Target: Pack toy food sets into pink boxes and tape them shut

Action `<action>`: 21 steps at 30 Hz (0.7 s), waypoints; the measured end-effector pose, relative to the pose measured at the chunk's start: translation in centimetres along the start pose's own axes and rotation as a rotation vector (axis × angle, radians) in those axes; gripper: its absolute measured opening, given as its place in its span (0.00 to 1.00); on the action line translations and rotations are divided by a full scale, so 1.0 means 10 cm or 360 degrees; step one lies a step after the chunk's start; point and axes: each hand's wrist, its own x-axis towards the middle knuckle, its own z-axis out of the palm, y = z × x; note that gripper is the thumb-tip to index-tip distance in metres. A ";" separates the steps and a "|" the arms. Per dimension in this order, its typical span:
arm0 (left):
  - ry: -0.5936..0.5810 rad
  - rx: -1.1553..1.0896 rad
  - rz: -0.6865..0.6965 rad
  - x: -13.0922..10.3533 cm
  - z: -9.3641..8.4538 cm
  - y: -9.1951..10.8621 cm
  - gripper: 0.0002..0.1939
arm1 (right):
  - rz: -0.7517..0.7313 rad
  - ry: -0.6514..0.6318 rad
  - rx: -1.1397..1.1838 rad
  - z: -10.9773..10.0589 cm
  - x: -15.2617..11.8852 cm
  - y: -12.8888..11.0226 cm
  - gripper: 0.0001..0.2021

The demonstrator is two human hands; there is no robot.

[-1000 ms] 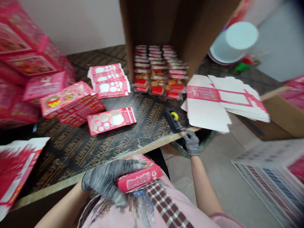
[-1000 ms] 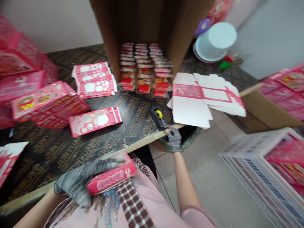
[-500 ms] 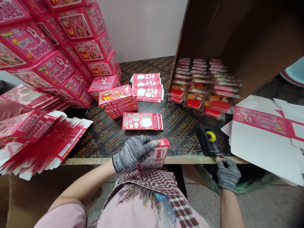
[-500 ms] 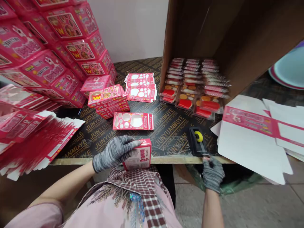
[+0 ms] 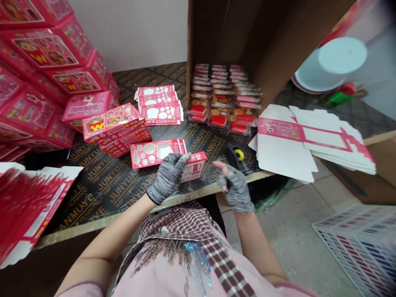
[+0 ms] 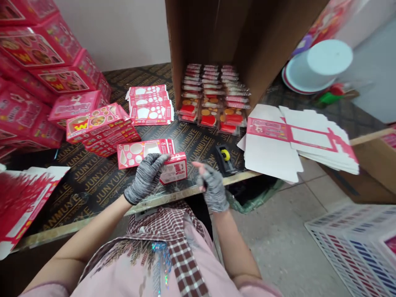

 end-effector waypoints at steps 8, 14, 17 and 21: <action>0.0189 -0.0053 0.0128 -0.05 0.02 0.04 0.24 | 0.0359 -0.0664 0.0526 0.48 0.04 -0.02 0.22; 0.0004 -0.0017 0.0272 -0.03 -0.05 -0.01 0.20 | 0.0435 -0.0628 0.0595 0.46 0.10 0.09 0.19; -0.0020 -0.0062 0.0162 0.05 -0.04 0.02 0.17 | 0.0422 -0.0600 0.0518 0.46 0.15 0.14 0.20; 0.0001 -0.0037 -0.0180 0.17 0.08 0.07 0.14 | 0.0135 -0.0542 -0.0180 0.39 0.23 0.14 0.26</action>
